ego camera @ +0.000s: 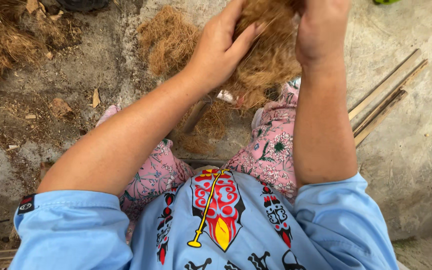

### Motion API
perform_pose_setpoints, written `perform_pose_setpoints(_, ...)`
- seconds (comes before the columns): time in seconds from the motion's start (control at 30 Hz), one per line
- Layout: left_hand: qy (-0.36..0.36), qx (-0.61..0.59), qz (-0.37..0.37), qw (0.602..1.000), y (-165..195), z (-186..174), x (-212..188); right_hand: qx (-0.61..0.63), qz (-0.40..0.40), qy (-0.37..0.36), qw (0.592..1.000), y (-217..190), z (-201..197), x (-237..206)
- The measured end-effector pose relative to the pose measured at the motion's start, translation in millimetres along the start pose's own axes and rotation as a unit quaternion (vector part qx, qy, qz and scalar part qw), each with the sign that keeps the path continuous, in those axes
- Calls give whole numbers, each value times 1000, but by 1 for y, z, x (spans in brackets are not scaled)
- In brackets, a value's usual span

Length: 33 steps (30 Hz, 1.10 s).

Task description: The person sits on the floor and wraps loose coconut coir fiber around a wooden stick, rotating the stick and pressing the fiber to build up a cylindrical bundle. They then use a length of string to tie and secure the coir wrapping along the stick.

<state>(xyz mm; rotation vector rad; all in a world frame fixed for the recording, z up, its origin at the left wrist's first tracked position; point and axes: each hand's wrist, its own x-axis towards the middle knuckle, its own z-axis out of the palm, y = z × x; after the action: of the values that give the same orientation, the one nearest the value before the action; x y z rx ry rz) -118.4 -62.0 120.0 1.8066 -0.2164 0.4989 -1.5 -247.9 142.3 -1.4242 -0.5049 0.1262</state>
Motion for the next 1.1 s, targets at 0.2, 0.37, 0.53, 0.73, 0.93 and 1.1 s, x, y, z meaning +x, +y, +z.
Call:
perform_pose_setpoints(0.2, -50, -70, -149, 985, -13, 2, -18, -131, 38, -205, 969, -48, 16, -6)
perform_pose_setpoints(0.37, -6, 98, -41, 994, -3, -15, -22, -66, 72, -227, 969, -58, 25, -2)
perform_pose_setpoints(0.53, 83, 151, 14, 985, 14, -34, -11, -108, 129, -184, 968, -54, 27, -5)
perform_pose_setpoints(0.73, 72, 139, 36, 987, 21, -29, -1, -54, 74, -206, 974, -48, 27, -17)
perform_pose_setpoints(0.93, 22, 82, 94, 992, 22, -33, 3, -59, 98, -203, 972, -48, 26, -11)
perform_pose_setpoints(1.1, -2, -216, -90, 972, 18, -28, -2, -72, 87, -203, 973, -45, 22, -13)
